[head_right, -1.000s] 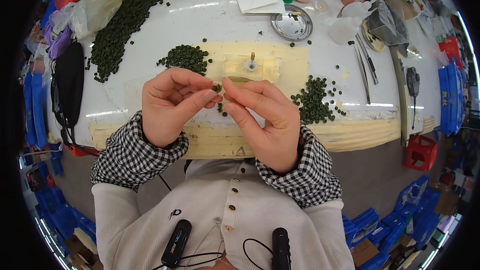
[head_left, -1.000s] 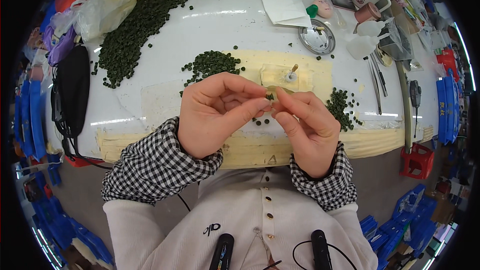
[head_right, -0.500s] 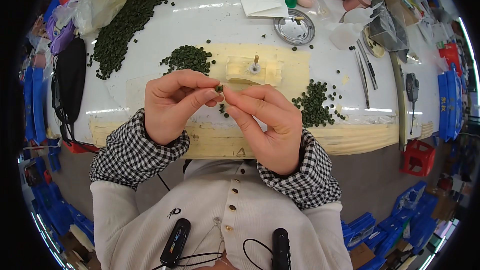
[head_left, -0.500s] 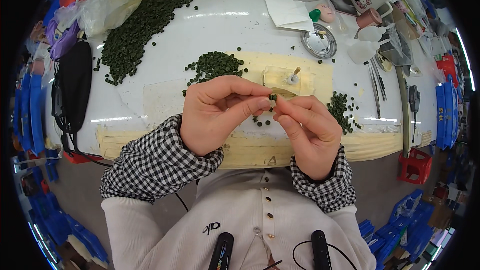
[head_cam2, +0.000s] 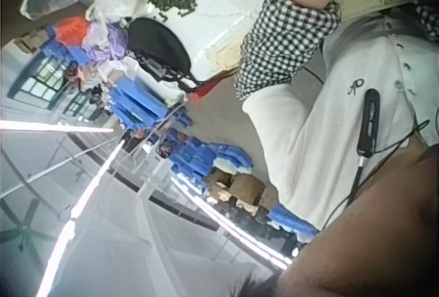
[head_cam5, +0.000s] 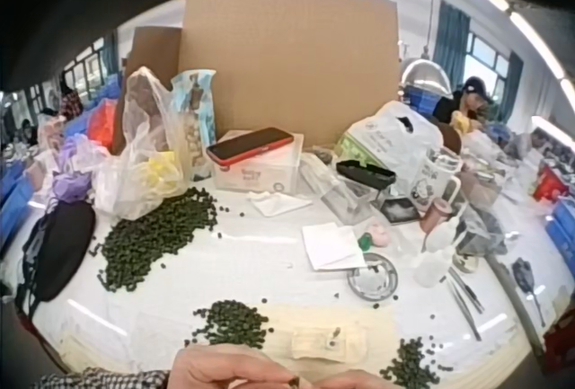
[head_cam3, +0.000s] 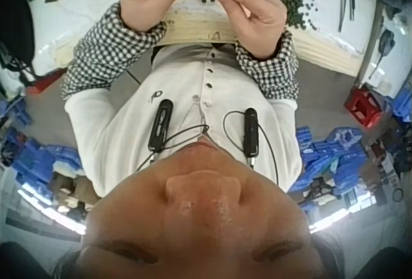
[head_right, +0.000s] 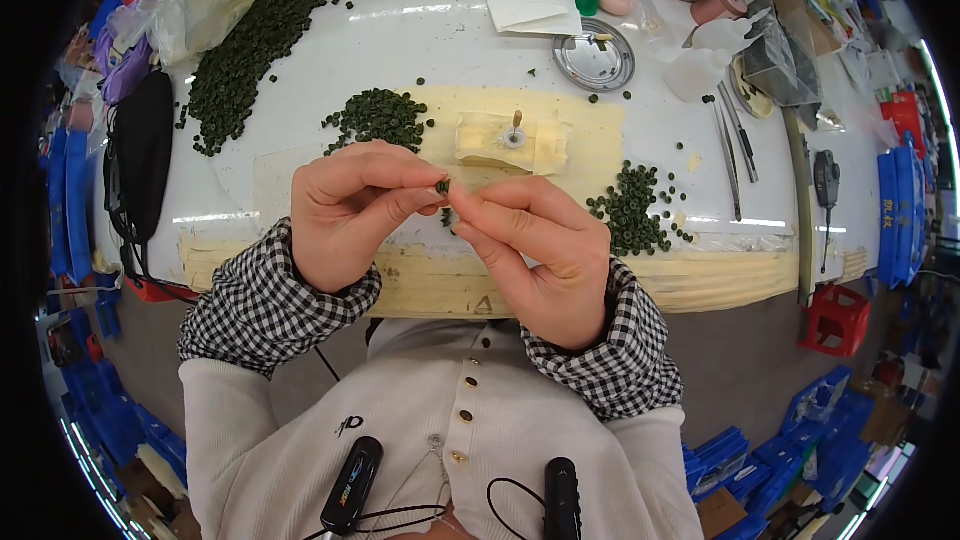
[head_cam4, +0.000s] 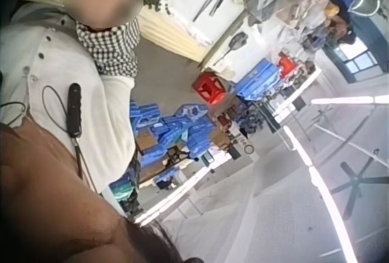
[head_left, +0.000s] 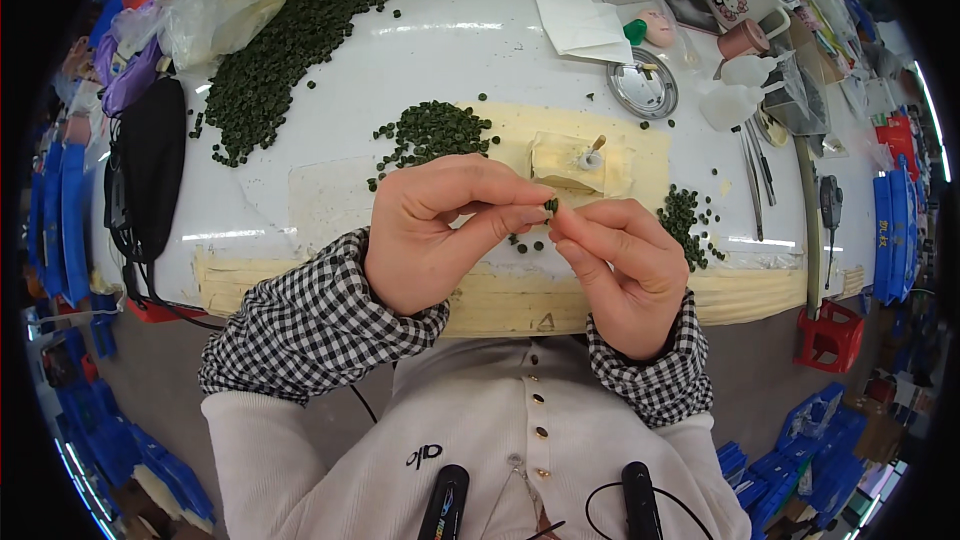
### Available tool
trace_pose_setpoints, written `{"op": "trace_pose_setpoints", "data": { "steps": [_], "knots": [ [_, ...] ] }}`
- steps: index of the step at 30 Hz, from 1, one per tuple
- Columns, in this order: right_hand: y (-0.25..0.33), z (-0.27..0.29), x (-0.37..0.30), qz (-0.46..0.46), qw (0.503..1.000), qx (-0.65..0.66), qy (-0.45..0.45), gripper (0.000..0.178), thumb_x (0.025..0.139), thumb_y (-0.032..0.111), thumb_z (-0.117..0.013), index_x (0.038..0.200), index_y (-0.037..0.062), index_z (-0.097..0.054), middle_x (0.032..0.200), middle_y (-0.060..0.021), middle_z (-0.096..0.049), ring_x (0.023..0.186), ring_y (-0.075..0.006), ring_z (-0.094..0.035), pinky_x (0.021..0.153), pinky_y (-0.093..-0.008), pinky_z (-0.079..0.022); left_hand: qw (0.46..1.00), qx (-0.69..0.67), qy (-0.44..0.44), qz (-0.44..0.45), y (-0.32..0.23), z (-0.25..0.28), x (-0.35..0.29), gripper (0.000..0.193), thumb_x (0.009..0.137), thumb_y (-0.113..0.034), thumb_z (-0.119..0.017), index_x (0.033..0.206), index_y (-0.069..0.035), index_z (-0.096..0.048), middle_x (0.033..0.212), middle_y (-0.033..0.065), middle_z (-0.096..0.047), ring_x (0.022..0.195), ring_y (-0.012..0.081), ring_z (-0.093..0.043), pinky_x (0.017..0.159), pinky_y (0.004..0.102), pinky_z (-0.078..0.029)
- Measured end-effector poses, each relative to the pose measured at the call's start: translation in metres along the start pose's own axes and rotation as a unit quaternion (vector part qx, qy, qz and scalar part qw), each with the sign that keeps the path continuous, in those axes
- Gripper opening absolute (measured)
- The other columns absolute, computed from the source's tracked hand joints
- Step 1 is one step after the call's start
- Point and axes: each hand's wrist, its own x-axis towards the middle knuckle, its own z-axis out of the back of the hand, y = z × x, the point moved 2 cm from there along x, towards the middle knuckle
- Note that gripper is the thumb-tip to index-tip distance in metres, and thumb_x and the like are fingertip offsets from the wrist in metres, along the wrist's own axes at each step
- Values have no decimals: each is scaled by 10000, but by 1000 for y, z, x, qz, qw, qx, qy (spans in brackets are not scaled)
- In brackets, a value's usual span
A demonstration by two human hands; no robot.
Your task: Picking small green plastic components and inserting them into a white mounting jig.
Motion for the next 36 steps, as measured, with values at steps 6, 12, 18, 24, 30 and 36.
{"op": "trace_pose_setpoints", "data": {
  "steps": [6,12,18,24,30,36],
  "knots": [
    [0,2,0,5,1000,-8,2,293,798,-39,-664,1080,39,-675,906,-83,-636,749,-135,-609,631,-217,-480,1000,4,4,-1,-1,-1,0,192,837,94,-592,1007,31,-653,916,128,-641,811,155,-630,718,250,-520],
    [2,3,1,-12,1000,0,-4,293,804,-34,-659,1088,39,-671,912,-82,-636,758,-129,-611,641,-218,-481,999,-42,-10,21,-3,-4,0,177,843,91,-588,1004,46,-647,925,135,-639,818,162,-630,739,262,-523],
    [2,3,1,-11,1000,1,-4,291,806,-36,-654,1087,35,-670,912,-84,-635,757,-132,-611,645,-221,-483,999,-38,-7,33,-3,-2,0,167,845,93,-585,999,60,-641,941,149,-635,826,169,-632,749,268,-526],
    [4,3,1,-15,1000,0,-4,292,804,-40,-652,1087,32,-670,910,-85,-632,759,-136,-610,648,-222,-483,998,-44,-12,40,-4,-3,0,167,844,93,-585,999,60,-640,945,149,-635,834,170,-634,755,266,-528],
    [5,2,1,-22,1000,11,-3,286,809,-43,-647,1087,23,-667,908,-90,-631,770,-140,-611,661,-224,-484,998,-40,-12,40,-4,-3,0,171,842,96,-586,998,55,-642,945,146,-636,836,171,-636,755,267,-530],
    [7,1,2,-49,998,36,1,273,813,-40,-646,1079,14,-668,905,-96,-633,784,-144,-615,680,-229,-490,1000,-17,-7,13,0,-1,-1,173,843,98,-582,997,49,-645,938,144,-637,827,172,-636,744,265,-529]
  ]
}}
